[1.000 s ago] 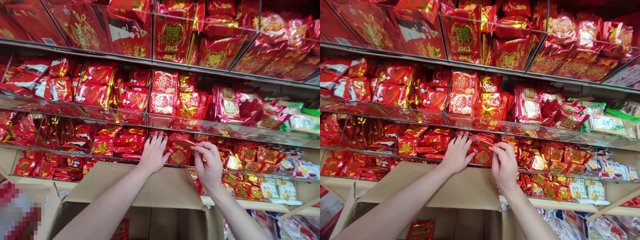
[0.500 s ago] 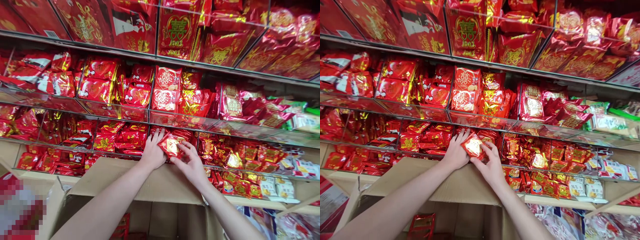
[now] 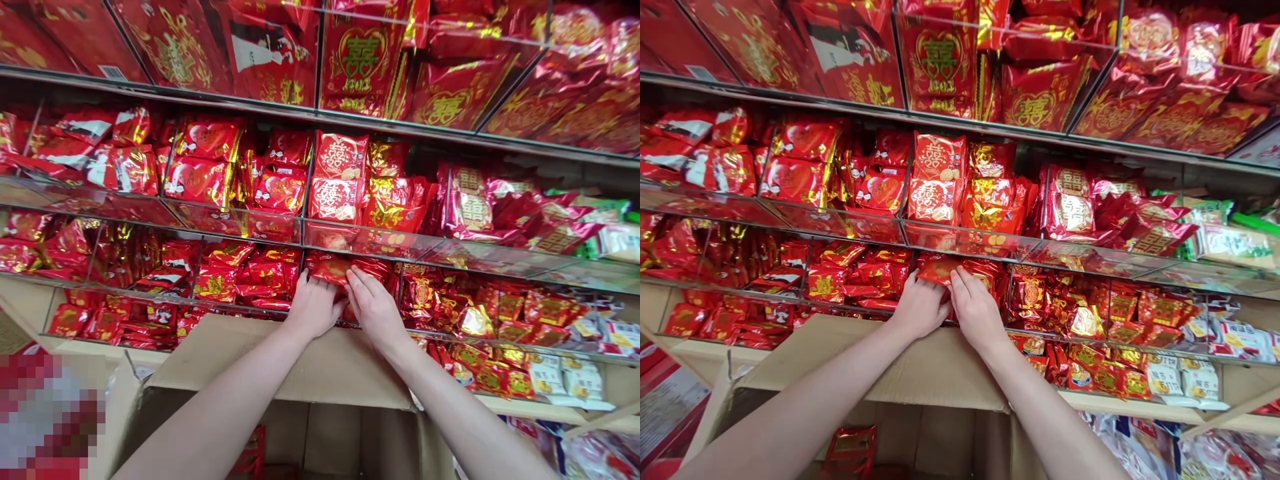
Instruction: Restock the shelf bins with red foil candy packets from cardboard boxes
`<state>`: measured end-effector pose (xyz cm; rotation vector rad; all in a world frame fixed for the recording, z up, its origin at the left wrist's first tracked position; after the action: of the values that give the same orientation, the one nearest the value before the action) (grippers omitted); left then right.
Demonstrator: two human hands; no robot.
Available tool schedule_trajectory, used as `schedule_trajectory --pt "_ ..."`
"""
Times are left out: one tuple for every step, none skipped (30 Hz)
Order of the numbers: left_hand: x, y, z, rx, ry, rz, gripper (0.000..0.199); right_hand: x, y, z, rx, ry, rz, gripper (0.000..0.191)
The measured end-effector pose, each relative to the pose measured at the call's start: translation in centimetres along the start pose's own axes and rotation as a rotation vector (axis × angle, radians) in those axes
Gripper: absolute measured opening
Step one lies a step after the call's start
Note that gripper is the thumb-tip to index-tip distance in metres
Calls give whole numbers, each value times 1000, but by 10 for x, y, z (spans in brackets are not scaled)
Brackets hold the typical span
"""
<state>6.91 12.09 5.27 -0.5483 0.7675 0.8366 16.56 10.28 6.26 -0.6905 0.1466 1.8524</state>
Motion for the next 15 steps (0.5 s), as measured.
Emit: schedule_trajectory --pt "0 0 0 -1 -1 5 39 4 1 5 -2 -13 -8 35" --pt "-1 0 0 -1 -2 11 41 7 2 9 1 -22 -18 36" --pt "-1 -1 1 0 -4 17 43 11 3 14 8 -21 -29 36" --pt "-2 -1 1 2 -5 22 45 15 5 19 18 -8 -42 36" --pt "-3 -1 1 3 -4 27 47 18 6 23 31 14 -61 36" --pt "-3 -1 1 3 -3 31 48 21 7 27 45 46 -87 36" --pt "-2 -1 1 1 0 36 49 24 8 31 57 86 -119 36" --pt "-2 0 0 -1 3 40 50 26 9 35 69 131 -153 36" --pt "-1 1 0 -2 5 45 51 27 10 38 79 176 -187 36" --pt "0 1 0 -3 7 48 54 27 10 41 88 218 -217 36" --pt "1 2 0 -5 8 51 56 27 11 43 90 254 -240 35" --pt "2 3 0 -6 10 53 58 26 12 44 82 279 -255 34" --pt "3 3 0 -7 11 54 58 24 13 44 61 293 -263 34" --pt "3 4 0 -8 14 53 58 23 15 44 30 295 -268 34" --pt "3 3 0 -7 17 50 57 21 16 43 -6 292 -269 35"
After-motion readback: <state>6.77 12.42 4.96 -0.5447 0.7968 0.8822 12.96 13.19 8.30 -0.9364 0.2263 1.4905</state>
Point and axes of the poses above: each hand's wrist, its own z-axis towards the middle knuckle, its own x-axis out of the palm, y = z × x, the point moved 6 cm from there along z, towards the middle knuckle, and after that the axes turned 15 degrees about -z, right-handed, at the moved point
